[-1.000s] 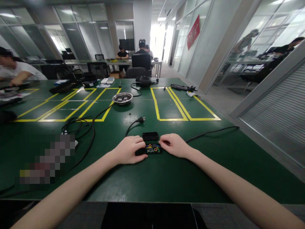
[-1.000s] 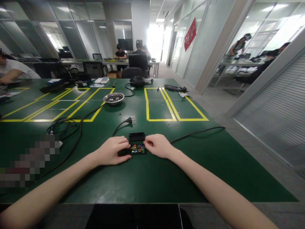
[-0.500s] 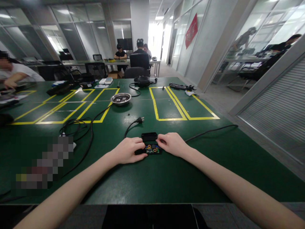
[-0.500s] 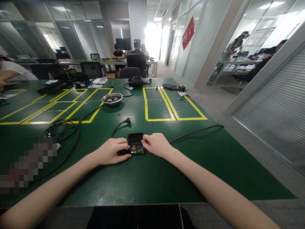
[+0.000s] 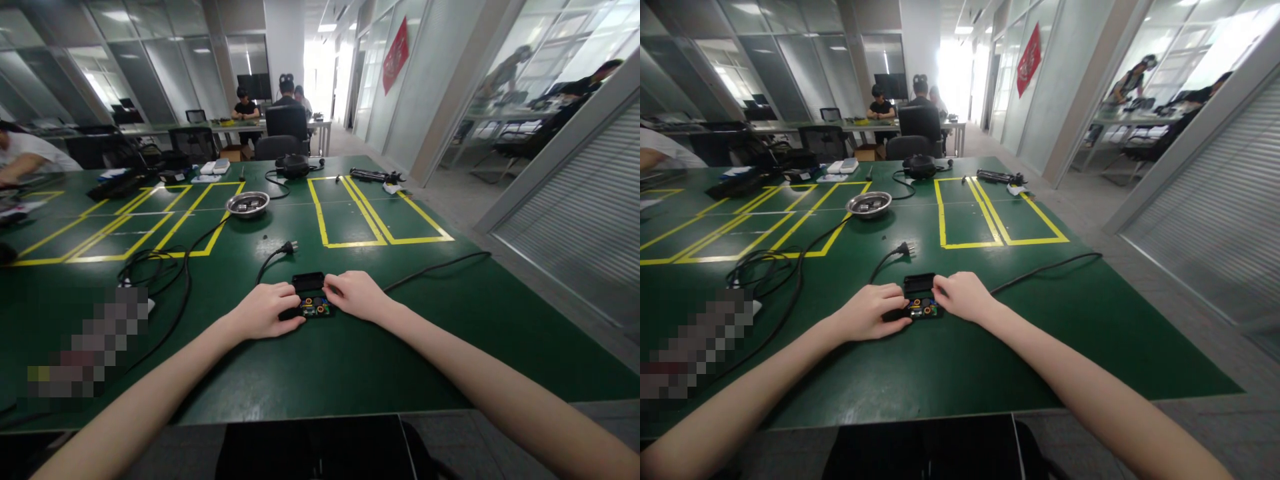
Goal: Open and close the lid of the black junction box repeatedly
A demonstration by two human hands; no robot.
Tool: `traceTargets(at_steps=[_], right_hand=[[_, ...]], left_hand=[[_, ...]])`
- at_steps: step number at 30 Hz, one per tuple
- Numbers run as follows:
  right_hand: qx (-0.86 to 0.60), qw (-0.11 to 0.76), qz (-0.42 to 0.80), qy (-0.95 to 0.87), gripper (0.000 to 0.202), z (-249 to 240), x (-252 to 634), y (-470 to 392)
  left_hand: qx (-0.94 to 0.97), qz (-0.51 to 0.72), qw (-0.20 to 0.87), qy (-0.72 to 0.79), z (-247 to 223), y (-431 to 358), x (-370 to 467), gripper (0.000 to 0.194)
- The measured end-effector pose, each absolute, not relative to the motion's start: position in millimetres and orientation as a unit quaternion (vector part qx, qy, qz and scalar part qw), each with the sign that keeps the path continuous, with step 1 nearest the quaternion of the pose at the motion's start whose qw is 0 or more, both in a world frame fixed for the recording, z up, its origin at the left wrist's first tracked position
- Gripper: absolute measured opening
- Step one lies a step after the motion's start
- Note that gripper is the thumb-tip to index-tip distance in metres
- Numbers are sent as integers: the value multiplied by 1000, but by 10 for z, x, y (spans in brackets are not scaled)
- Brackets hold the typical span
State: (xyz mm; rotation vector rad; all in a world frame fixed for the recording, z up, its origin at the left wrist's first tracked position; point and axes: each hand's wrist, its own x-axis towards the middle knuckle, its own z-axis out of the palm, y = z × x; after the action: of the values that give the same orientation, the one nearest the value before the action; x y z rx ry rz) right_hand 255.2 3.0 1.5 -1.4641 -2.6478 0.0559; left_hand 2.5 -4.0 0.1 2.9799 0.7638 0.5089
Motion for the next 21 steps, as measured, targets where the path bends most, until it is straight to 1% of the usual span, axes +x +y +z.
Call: traceTargets(at_steps=[7, 13, 17, 21], right_hand=[[-465, 104, 4, -879, 24, -6, 2534, -14], [-452, 128, 23, -882, 21, -29, 2519, -6], [-467, 150, 69, -869, 17, -66, 2531, 14], [-475, 212, 124, -845, 5, -114, 2567, 45]], left_hand=[[947, 214, 27, 237, -40, -57, 2, 21], [956, 176, -2, 233, 0, -60, 31, 27], [960, 169, -20, 224, 2, -50, 49, 29], [944, 211, 32, 252, -28, -36, 35, 26]])
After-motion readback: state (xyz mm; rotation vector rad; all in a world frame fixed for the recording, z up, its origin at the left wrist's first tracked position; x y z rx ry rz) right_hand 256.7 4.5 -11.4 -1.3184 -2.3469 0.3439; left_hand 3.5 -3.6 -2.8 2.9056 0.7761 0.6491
